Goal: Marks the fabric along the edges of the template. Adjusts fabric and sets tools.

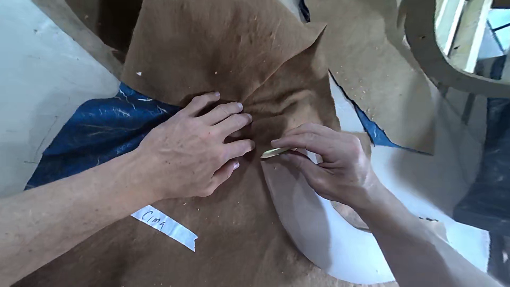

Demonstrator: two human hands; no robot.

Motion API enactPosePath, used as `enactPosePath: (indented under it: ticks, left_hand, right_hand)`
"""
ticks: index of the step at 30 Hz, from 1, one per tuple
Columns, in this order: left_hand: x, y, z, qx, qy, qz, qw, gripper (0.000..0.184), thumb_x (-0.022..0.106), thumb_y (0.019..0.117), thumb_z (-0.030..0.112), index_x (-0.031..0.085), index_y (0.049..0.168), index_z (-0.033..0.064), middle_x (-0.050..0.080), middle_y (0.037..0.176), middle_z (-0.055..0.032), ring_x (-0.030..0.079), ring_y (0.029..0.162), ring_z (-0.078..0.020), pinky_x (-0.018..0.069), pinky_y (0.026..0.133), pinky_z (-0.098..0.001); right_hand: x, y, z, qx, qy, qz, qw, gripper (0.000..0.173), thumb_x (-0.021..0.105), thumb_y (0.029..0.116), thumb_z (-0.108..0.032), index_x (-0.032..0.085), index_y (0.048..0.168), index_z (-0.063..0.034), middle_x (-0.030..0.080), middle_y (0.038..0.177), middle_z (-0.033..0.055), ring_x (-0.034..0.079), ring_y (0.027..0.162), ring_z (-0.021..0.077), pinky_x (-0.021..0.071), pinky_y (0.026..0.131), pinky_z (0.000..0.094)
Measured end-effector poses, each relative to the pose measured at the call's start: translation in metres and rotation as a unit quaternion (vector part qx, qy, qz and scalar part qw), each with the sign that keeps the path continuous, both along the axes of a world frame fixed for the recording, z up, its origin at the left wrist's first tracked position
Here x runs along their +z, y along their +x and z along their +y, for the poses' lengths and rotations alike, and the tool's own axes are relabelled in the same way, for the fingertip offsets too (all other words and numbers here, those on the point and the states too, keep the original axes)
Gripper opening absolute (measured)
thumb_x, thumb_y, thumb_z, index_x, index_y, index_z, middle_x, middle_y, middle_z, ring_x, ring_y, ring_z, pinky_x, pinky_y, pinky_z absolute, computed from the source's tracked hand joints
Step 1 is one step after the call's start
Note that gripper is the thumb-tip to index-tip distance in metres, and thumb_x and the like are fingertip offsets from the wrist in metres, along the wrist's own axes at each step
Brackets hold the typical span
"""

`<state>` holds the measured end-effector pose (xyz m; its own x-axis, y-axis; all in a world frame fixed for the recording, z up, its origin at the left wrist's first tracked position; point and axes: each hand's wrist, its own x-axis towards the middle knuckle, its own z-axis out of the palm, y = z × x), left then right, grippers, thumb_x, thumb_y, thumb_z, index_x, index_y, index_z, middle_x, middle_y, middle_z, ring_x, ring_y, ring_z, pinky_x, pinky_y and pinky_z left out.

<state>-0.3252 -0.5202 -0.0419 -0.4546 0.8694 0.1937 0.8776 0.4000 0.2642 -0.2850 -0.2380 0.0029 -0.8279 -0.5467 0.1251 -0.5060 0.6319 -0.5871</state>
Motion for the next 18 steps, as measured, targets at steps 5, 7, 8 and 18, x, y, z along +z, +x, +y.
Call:
enactPosePath:
  ticks: [5,7,8,18]
  left_hand:
    - [-0.0002,0.0006,0.0010,0.006,0.010,0.019,1.000,0.047,0.040,0.1019,0.043,0.072,0.130,0.0232,0.052,0.154,-0.0099,0.043,0.146,-0.0344,0.0272,0.120,-0.0620]
    - [0.0002,0.0006,0.0014,0.015,0.006,0.020,1.000,0.047,0.041,0.1006,0.044,0.073,0.128,0.0230,0.055,0.151,-0.0100,0.044,0.145,-0.0344,0.0277,0.120,-0.0612]
    - [0.0005,0.0003,0.0014,0.017,0.005,0.021,1.000,0.047,0.041,0.1001,0.044,0.073,0.128,0.0228,0.055,0.151,-0.0101,0.044,0.145,-0.0346,0.0278,0.121,-0.0614]
    - [0.0014,-0.0005,0.0014,0.013,0.006,0.015,1.000,0.045,0.043,0.0994,0.043,0.073,0.128,0.0238,0.057,0.149,-0.0092,0.045,0.145,-0.0339,0.0287,0.121,-0.0607]
  right_hand:
    - [-0.0030,-0.0036,0.0020,0.027,-0.010,0.008,1.000,0.019,0.067,0.0935,-0.009,0.077,0.110,-0.0070,0.073,0.107,0.0033,0.068,0.104,0.0114,0.0578,0.092,0.0271]
    - [-0.0023,-0.0044,0.0021,0.029,-0.010,0.015,0.999,0.019,0.067,0.0933,-0.008,0.077,0.109,-0.0068,0.073,0.107,0.0037,0.068,0.104,0.0118,0.0578,0.093,0.0275]
    - [-0.0023,-0.0043,0.0018,0.030,-0.012,0.019,0.999,0.018,0.067,0.0933,-0.008,0.077,0.109,-0.0068,0.073,0.107,0.0038,0.068,0.103,0.0120,0.0580,0.092,0.0276]
    - [-0.0054,0.0003,0.0001,0.023,-0.014,0.046,0.999,0.018,0.067,0.0933,-0.007,0.077,0.108,-0.0064,0.073,0.106,0.0056,0.068,0.102,0.0133,0.0574,0.090,0.0275]
